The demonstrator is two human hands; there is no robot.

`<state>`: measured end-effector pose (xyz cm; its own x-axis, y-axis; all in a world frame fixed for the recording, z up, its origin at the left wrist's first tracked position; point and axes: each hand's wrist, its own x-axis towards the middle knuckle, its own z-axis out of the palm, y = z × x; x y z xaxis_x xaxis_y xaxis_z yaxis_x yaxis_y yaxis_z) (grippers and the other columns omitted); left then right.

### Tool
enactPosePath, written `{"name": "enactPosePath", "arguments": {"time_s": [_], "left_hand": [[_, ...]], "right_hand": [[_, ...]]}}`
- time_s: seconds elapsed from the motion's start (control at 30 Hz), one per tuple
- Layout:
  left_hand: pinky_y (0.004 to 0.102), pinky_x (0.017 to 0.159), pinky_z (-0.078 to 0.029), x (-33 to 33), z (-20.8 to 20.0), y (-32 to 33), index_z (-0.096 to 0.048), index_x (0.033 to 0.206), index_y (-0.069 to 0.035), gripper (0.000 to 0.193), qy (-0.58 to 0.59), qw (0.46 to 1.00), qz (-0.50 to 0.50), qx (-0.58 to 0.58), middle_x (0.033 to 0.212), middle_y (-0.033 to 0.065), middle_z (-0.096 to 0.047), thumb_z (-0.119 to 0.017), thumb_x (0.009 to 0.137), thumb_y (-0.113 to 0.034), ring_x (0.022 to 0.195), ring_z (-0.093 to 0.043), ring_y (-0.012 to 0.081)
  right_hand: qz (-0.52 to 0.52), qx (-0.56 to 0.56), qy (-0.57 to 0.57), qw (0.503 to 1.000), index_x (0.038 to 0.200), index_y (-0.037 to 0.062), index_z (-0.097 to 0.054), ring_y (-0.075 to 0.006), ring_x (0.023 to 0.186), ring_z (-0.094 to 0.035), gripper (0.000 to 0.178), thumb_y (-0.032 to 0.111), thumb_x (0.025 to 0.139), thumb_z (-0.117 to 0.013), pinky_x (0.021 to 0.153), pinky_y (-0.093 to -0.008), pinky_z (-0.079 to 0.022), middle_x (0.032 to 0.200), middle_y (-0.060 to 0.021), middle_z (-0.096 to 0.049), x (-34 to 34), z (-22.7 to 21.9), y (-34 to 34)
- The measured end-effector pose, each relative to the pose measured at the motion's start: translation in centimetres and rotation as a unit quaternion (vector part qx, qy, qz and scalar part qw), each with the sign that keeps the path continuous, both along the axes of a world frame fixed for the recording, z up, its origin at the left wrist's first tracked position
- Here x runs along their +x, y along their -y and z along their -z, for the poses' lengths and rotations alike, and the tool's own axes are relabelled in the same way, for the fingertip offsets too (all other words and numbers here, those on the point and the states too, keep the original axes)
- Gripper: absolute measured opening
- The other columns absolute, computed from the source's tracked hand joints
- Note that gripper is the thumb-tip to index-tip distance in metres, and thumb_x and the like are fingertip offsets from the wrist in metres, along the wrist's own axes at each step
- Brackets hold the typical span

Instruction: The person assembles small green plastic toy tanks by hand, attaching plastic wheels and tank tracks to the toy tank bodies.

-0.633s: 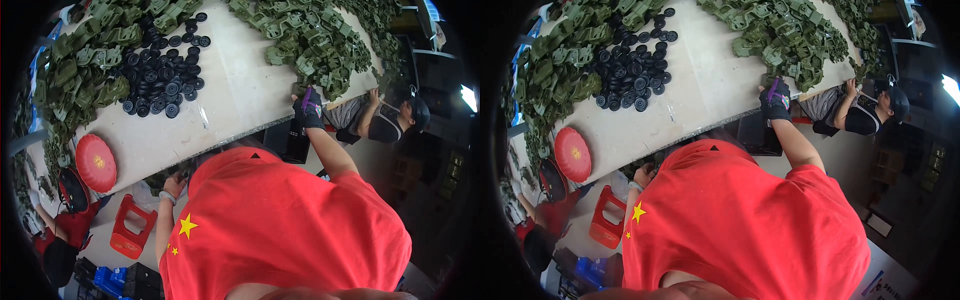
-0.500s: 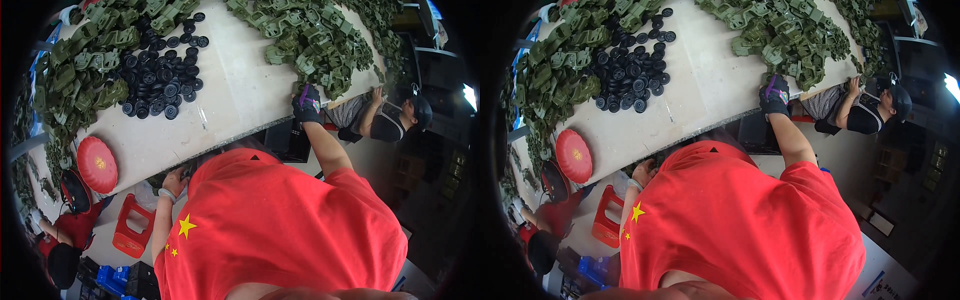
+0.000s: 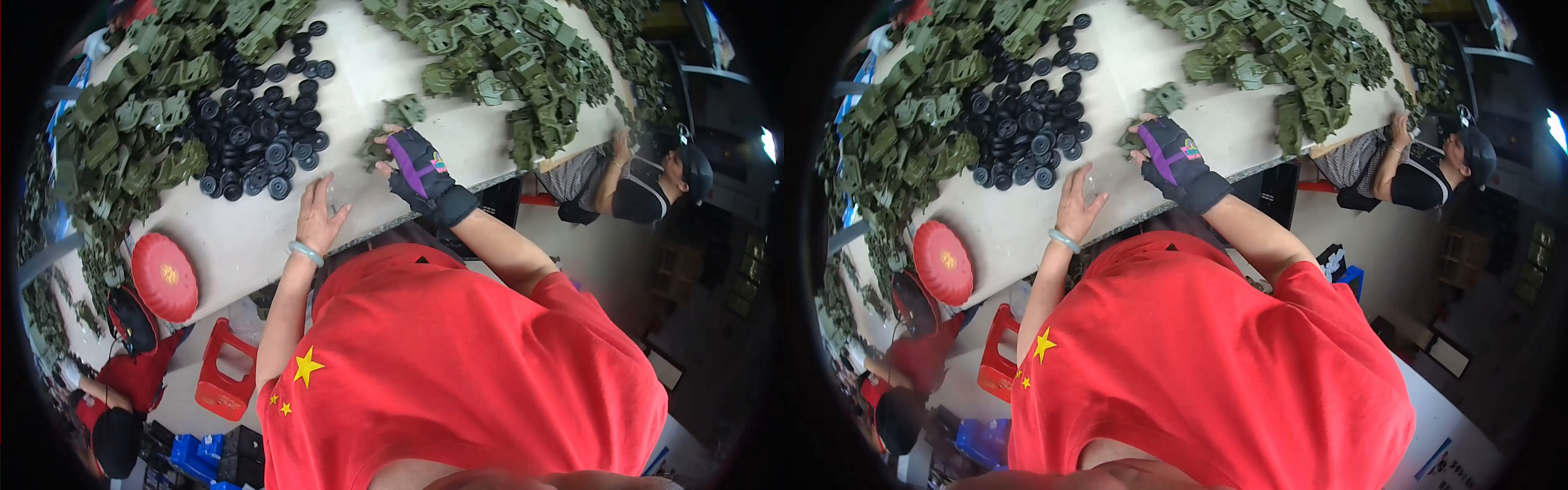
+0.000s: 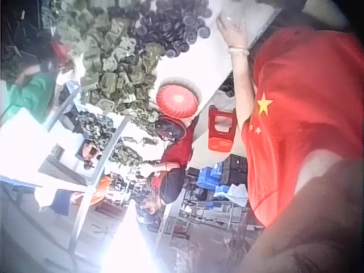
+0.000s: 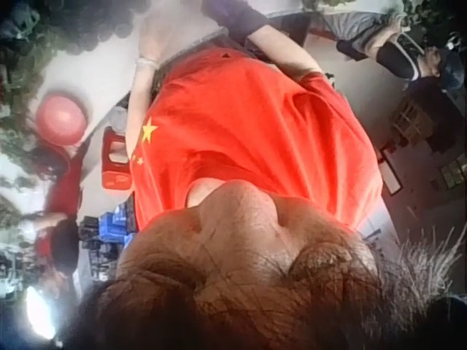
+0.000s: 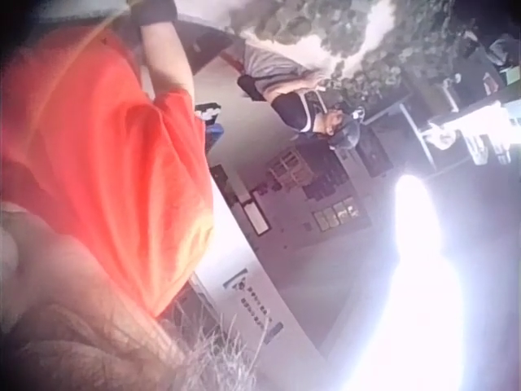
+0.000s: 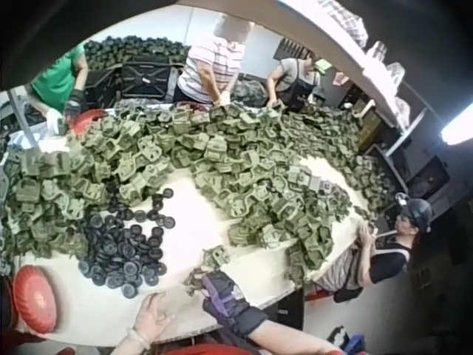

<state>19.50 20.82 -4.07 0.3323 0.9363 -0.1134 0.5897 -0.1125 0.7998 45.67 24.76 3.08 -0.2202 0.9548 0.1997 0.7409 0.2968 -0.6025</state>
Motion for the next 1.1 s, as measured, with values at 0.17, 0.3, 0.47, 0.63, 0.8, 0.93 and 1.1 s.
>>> {"name": "enactPosePath", "arguments": {"time_s": [0.17, 0.3, 0.47, 0.63, 0.8, 0.93, 1.1], "left_hand": [[0.0525, 0.120, -0.034, 4.9, -1.8, -3.4, -0.031, 0.162, -0.013, 0.098, -0.021, 1.000, -0.004, 0.017, 0.162, 0.0221, -0.032, -0.085, 0.083, -0.032, 0.147, -0.035, 0.0440], [0.0586, 0.121, -0.029, 8.1, -0.9, -6.0, -0.025, 0.165, -0.022, 0.108, -0.076, 0.996, 0.037, 0.042, 0.167, 0.0206, -0.024, -0.089, 0.080, -0.038, 0.154, -0.027, 0.0414], [0.0492, 0.120, -0.037, 8.7, 0.7, -7.1, -0.024, 0.164, -0.014, 0.109, -0.092, 0.993, 0.075, -0.021, 0.157, 0.0212, -0.040, -0.090, 0.078, -0.028, 0.143, -0.040, 0.0417], [0.0493, 0.115, -0.042, 9.8, 2.3, -6.7, -0.026, 0.162, -0.013, 0.104, -0.049, 0.997, 0.052, -0.034, 0.144, 0.0238, -0.051, -0.089, 0.079, -0.017, 0.135, -0.047, 0.0437], [0.0493, 0.115, -0.042, 9.6, 2.1, -6.7, -0.028, 0.161, -0.012, 0.096, -0.039, 0.997, 0.050, -0.049, 0.146, 0.0250, -0.049, -0.084, 0.083, -0.015, 0.134, -0.048, 0.0446], [0.0496, 0.115, -0.042, 9.6, 2.5, -7.4, -0.030, 0.160, -0.012, 0.092, 0.006, 0.998, 0.059, -0.031, 0.147, 0.0252, -0.048, -0.084, 0.085, -0.017, 0.133, -0.048, 0.0445], [0.0491, 0.114, -0.043, 9.2, 2.4, -7.2, -0.033, 0.157, -0.012, 0.088, -0.050, 0.997, 0.044, -0.049, 0.145, 0.0235, -0.050, -0.083, 0.086, -0.020, 0.133, -0.049, 0.0434]], "right_hand": [[0.250, 0.138, 0.214, 0.934, 0.131, 0.0016, -0.062, -0.0419, 0.116, -0.062, 0.045, 0.019, 0.090, -0.071, 0.103, -0.0483, -0.049, 0.132, -0.0240, -0.062, 12.8, -2.1, 2.2], [0.544, 0.052, 0.140, 0.825, 0.137, -0.0015, -0.053, -0.0468, 0.127, -0.054, 0.056, 0.030, 0.094, -0.070, 0.107, -0.0535, -0.045, 0.135, -0.0290, -0.057, 25.7, 4.0, 6.2], [0.557, 0.023, 0.096, 0.825, 0.142, -0.0015, -0.049, -0.0468, 0.126, -0.055, 0.060, 0.029, 0.094, -0.069, 0.106, -0.0539, -0.045, 0.136, -0.0305, -0.057, 23.8, 5.8, 3.0], [0.567, -0.039, -0.085, 0.818, 0.147, -0.0010, -0.045, -0.0447, 0.123, -0.058, 0.064, 0.028, 0.095, -0.068, 0.105, -0.0519, -0.047, 0.135, -0.0299, -0.059, 18.5, 6.2, -2.0], [0.565, -0.146, -0.178, 0.792, 0.156, -0.0001, -0.034, -0.0442, 0.119, -0.059, 0.073, 0.026, 0.095, -0.066, 0.108, -0.0430, -0.045, 0.137, -0.0306, -0.057, 10.0, 0.2, -7.2], [0.445, -0.176, -0.314, 0.820, 0.157, 0.0022, -0.032, -0.0284, 0.114, -0.056, 0.079, 0.038, 0.098, -0.070, 0.098, -0.0413, -0.048, 0.140, -0.0191, -0.056, 13.7, 2.6, -4.9], [0.485, -0.065, -0.124, 0.863, 0.136, 0.0034, -0.057, -0.0255, 0.093, -0.067, 0.043, 0.023, 0.100, -0.069, 0.080, -0.0391, -0.059, 0.117, -0.0125, -0.066, 24.7, 4.2, 4.6]]}}
